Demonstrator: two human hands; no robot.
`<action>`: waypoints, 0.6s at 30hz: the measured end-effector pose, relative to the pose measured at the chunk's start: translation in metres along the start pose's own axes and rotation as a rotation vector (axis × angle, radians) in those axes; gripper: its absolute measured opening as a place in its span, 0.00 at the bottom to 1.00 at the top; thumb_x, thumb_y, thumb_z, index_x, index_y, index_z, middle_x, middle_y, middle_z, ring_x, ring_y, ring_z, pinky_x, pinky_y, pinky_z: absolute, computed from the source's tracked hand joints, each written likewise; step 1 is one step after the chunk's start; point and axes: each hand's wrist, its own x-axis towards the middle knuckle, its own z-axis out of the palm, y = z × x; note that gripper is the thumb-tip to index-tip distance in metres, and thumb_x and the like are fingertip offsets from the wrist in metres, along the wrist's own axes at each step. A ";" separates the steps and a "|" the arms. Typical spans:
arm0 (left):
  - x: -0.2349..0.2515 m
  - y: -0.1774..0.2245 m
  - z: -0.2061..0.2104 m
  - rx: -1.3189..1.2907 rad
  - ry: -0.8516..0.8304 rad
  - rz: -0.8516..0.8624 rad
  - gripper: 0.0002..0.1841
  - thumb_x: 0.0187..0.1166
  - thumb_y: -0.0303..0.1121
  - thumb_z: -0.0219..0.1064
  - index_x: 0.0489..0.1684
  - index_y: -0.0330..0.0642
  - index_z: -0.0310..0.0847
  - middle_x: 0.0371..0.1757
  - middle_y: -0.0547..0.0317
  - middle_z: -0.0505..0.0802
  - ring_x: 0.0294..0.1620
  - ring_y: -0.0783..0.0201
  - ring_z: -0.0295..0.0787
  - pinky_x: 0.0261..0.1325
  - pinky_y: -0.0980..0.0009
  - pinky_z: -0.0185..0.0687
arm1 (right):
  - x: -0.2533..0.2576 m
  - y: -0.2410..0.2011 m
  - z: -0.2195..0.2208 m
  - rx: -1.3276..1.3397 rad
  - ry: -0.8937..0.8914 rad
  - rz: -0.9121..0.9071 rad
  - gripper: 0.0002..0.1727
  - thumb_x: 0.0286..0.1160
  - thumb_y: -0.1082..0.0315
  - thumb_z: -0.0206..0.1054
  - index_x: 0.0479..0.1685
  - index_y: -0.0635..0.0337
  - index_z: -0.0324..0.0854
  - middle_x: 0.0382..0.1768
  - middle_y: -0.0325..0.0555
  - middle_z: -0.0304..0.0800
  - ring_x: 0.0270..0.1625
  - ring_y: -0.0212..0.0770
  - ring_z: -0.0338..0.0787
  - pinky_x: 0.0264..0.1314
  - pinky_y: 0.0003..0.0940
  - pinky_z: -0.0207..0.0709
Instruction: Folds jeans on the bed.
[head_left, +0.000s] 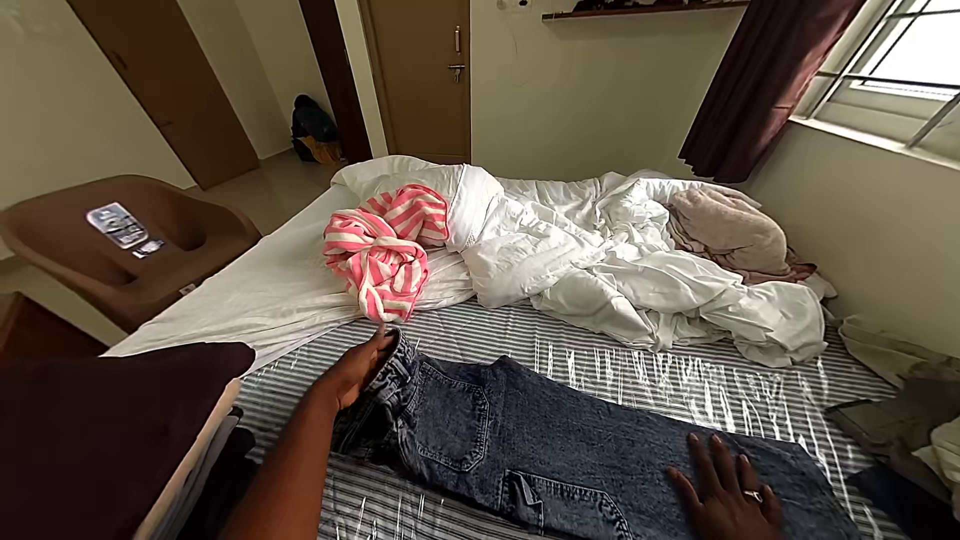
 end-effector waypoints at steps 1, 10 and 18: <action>0.002 -0.005 -0.001 0.033 0.042 0.029 0.34 0.93 0.60 0.40 0.82 0.45 0.73 0.70 0.50 0.89 0.69 0.54 0.87 0.71 0.49 0.81 | 0.000 0.000 0.000 0.003 -0.001 0.001 0.50 0.74 0.17 0.35 0.97 0.29 0.48 0.98 0.41 0.45 0.97 0.62 0.43 0.90 0.75 0.34; 0.008 -0.005 -0.007 0.616 0.155 -0.060 0.33 0.94 0.56 0.44 0.89 0.43 0.65 0.87 0.41 0.73 0.89 0.42 0.64 0.87 0.37 0.55 | 0.001 0.001 0.001 -0.007 0.011 0.005 0.51 0.74 0.17 0.35 0.97 0.30 0.48 0.97 0.42 0.46 0.97 0.61 0.45 0.90 0.75 0.36; 0.011 -0.016 -0.025 0.260 0.431 -0.206 0.48 0.80 0.72 0.54 0.73 0.27 0.75 0.70 0.24 0.82 0.70 0.32 0.81 0.67 0.33 0.76 | 0.001 -0.002 0.000 0.001 0.010 0.011 0.51 0.74 0.17 0.33 0.97 0.28 0.47 0.97 0.40 0.45 0.98 0.59 0.43 0.91 0.73 0.34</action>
